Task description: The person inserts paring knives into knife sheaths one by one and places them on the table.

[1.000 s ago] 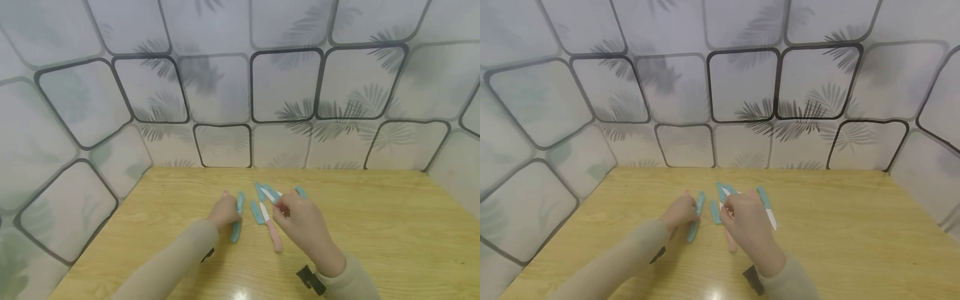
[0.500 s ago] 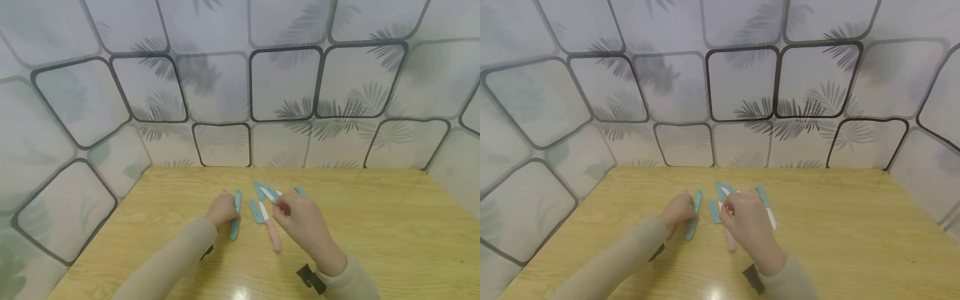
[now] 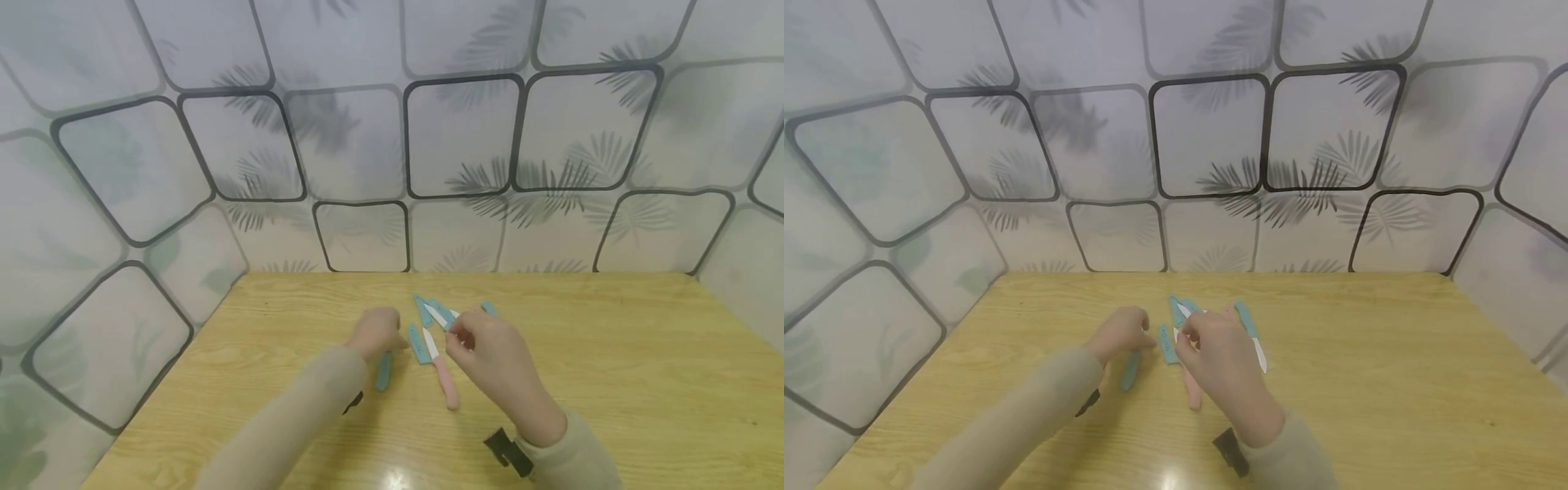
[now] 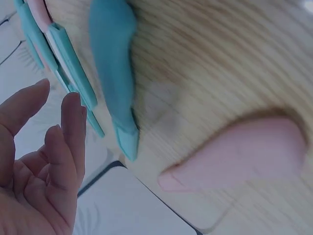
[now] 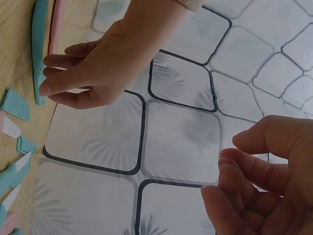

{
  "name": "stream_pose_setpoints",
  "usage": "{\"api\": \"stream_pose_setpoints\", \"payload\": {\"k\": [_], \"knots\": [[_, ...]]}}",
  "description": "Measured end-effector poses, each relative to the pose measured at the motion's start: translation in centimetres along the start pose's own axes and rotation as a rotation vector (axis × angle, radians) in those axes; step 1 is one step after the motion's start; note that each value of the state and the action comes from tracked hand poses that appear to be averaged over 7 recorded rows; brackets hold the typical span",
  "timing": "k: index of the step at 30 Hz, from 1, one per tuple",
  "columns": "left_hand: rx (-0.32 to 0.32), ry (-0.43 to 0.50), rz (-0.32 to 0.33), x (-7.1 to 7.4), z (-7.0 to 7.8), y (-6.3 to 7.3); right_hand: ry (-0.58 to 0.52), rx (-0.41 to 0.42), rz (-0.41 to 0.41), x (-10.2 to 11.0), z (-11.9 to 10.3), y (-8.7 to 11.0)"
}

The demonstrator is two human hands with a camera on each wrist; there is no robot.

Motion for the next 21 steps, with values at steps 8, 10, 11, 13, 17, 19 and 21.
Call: {"api": "stream_pose_setpoints", "payload": {"k": [8, 10, 11, 13, 17, 19, 21], "knots": [[-0.051, 0.048, -0.065, -1.4, 2.2, 0.2, 0.004, 0.004, 0.002, 0.2, 0.0, 0.0], [-0.054, 0.043, -0.058, -1.8, 2.3, -0.2, 0.001, 0.008, 0.001, 0.2, 0.0, 0.0], [-0.052, 0.035, -0.055, -1.9, 2.4, -0.3, 0.001, 0.010, 0.001, 0.2, 0.0, 0.0], [-0.045, 0.006, -0.049, -2.2, 2.5, -0.5, 0.000, 0.015, 0.003, 0.3, -0.1, 0.0], [-0.032, -0.012, -0.054, -2.2, 3.0, -0.4, -0.002, 0.015, 0.004, 0.3, -0.1, -0.1], [-0.026, -0.019, -0.052, -2.2, 3.2, -0.3, -0.003, 0.014, 0.003, 0.4, -0.1, -0.1], [-0.024, -0.040, -0.036, -2.2, 3.3, -0.3, -0.002, 0.009, 0.001, 0.3, -0.1, -0.1]]}}
Point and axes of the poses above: each hand's wrist, its own y-axis away from the middle knuckle, its own x-axis out of the back of the hand, z = x × y, the point moved 8 cm from there along -y, towards the middle knuckle, and after that the axes turned 14 degrees about x, right-handed, at the moved point
